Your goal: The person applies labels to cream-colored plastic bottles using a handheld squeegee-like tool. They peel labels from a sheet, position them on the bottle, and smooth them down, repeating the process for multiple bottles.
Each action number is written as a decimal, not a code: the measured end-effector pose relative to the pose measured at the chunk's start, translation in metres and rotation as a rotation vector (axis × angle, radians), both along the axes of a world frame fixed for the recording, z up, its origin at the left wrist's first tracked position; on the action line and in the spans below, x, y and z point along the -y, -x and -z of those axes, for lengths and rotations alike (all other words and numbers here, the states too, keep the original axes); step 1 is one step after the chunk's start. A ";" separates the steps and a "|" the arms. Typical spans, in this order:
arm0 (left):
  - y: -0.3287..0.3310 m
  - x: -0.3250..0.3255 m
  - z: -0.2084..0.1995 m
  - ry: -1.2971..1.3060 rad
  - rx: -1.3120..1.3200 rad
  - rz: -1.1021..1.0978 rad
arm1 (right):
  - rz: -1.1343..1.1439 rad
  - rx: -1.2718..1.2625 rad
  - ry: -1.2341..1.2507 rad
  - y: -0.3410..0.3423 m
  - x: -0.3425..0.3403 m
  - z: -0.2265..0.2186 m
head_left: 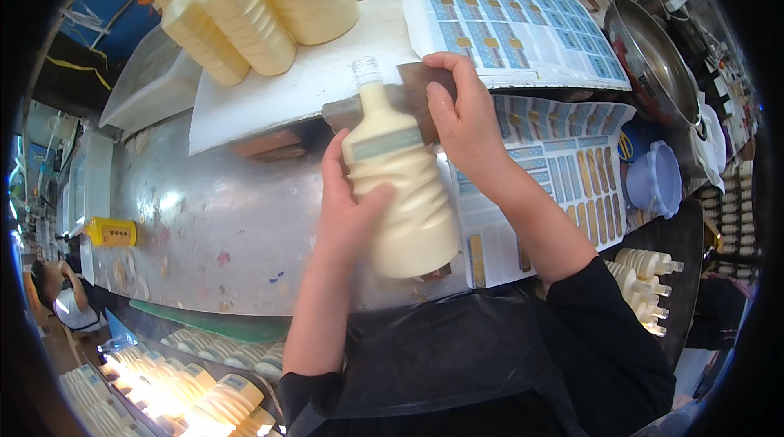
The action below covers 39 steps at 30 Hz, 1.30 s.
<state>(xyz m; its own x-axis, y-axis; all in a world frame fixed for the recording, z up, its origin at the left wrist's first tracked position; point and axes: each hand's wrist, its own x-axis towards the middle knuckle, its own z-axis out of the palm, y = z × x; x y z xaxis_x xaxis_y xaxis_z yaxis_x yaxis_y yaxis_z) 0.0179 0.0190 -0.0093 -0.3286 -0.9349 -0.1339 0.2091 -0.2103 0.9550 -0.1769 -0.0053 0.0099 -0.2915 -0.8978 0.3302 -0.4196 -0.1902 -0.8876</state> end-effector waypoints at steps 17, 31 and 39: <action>0.020 -0.008 -0.002 0.304 0.446 -0.146 | -0.142 -0.542 0.051 -0.065 0.001 -0.038; 0.019 0.008 -0.001 -0.091 0.036 -0.204 | -0.030 -0.207 0.180 0.014 -0.001 0.020; 0.007 0.019 0.021 -0.041 -0.026 -0.181 | -0.108 0.009 0.165 -0.004 -0.002 -0.011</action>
